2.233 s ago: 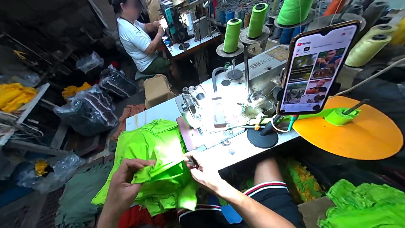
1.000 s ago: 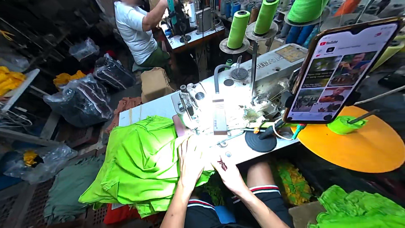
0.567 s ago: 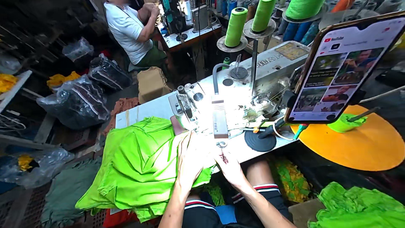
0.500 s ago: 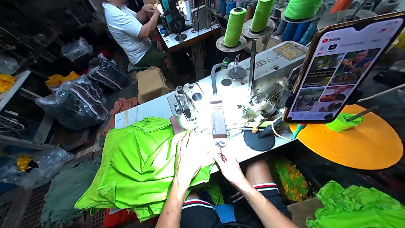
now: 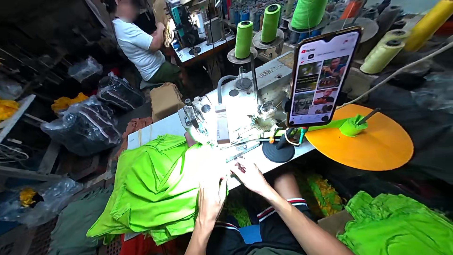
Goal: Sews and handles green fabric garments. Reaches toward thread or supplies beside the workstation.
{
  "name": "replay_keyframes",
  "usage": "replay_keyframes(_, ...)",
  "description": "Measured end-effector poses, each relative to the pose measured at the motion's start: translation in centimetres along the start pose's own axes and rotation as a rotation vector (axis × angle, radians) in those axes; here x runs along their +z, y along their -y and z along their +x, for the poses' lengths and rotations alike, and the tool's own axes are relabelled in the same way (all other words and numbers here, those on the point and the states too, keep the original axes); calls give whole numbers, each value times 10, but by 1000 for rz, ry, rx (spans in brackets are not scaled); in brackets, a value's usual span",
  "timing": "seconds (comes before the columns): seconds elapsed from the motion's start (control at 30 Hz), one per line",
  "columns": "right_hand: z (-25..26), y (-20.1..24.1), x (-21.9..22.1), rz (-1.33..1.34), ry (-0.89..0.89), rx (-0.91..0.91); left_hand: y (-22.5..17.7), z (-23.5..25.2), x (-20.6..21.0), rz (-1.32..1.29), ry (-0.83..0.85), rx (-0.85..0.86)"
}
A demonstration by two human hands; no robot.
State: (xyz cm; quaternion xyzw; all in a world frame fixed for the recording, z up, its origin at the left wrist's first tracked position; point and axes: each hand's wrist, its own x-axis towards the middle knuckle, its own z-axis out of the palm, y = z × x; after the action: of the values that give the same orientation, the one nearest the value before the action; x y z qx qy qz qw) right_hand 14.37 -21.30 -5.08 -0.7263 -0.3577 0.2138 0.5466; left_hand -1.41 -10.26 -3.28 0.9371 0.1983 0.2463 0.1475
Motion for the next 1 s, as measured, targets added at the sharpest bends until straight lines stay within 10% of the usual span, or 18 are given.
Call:
replay_keyframes(0.27, -53, 13, -6, -315, 56, -228, -12, -20, 11, -682, -220, -423)
replay_keyframes(0.6, -43, 12, 24, -441, -117, -488, -16, -23, 10, -713, -216, -292)
replay_keyframes(1.0, -61, -16, -29, -247, 56, -145, 12, 34, -36, 433, 398, 30)
